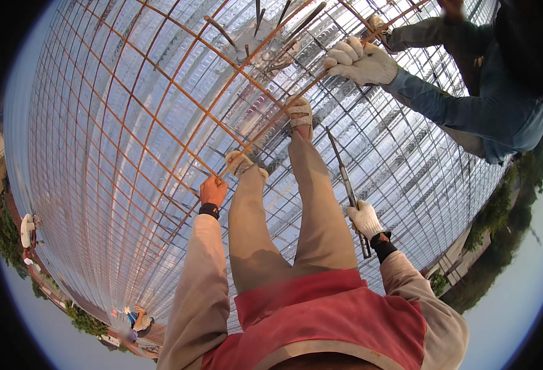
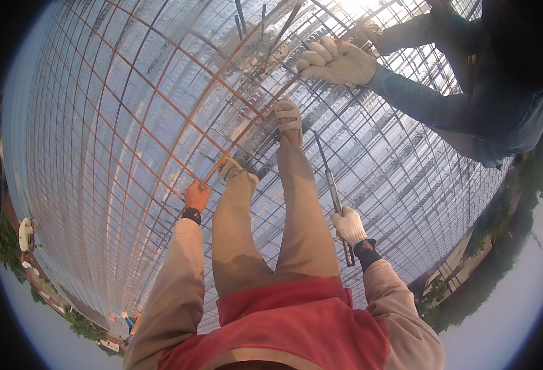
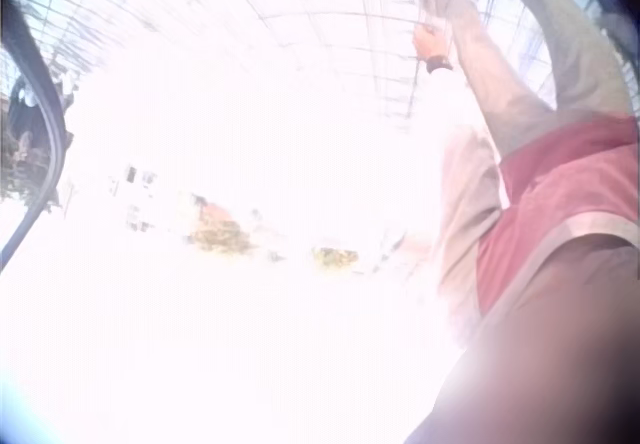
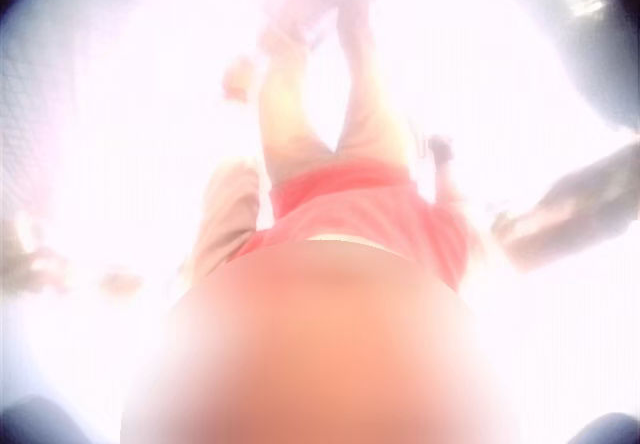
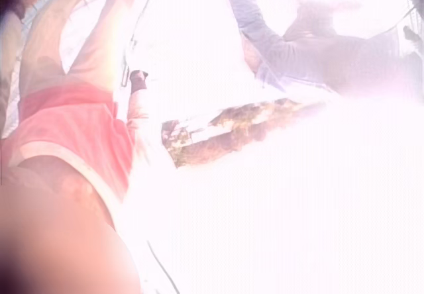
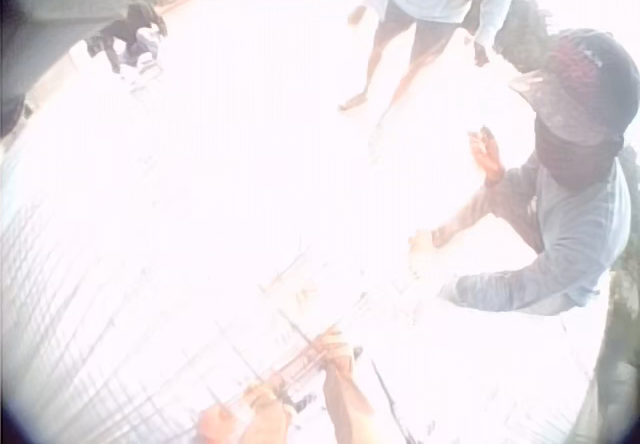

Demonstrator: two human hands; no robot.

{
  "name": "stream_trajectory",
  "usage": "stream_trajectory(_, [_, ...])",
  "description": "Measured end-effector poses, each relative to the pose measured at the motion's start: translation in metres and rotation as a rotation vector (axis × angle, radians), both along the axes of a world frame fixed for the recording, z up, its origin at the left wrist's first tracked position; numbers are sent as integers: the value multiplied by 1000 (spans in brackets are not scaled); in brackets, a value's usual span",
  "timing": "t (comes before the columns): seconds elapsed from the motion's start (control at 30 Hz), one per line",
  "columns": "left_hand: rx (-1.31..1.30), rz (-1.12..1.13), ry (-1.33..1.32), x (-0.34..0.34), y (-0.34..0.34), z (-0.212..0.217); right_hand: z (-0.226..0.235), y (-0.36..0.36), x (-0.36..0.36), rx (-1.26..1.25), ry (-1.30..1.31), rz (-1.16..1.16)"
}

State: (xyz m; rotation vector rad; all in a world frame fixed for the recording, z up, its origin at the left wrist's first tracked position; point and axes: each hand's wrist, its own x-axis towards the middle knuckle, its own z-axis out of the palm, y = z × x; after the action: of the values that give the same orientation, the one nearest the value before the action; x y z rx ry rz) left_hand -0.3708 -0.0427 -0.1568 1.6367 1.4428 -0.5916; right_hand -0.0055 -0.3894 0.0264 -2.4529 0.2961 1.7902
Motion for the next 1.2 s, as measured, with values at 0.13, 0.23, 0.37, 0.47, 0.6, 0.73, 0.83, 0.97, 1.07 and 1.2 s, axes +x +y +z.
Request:
stream_trajectory(0.13, [44, -17, 46, 0, -8, -15, -10, -4, 20, 74, -49, 85])
stream_trajectory(0.23, [9, -47, -12, -6, 0, -33, -18, -5, 21, 115, -100, 103])
stream_trajectory(0.37, [25, -47, -27, -10, -6, -61, -19, 0, 35, 107, -105, 101])
stream_trajectory(0.47, [16, -16, 12, -7, -7, -68, -13, 3, 35, 93, -87, 93])
stream_trajectory(0.6, [2, -25, 28, 5, -10, -68, -1, 11, 34, 53, -47, 49])
stream_trajectory(0.73, [90, -71, -4, 2, -15, -77, 5, 22, 36, 54, 1, 60])
stream_trajectory(0.83, [99, -62, 22, 4, -15, -81, -1, 13, 29, 48, -23, 30])
stream_trajectory(0.97, [108, -64, 19, 1, -18, -91, -3, 17, 35, 49, -16, 25])
stream_trajectory(1.07, [118, -95, 4, 2, -19, -97, -4, 15, 38, 57, -19, 33])
stream_trajectory(1.2, [127, -86, 44, 11, -25, -95, 5, 13, 44, 70, -37, 41])
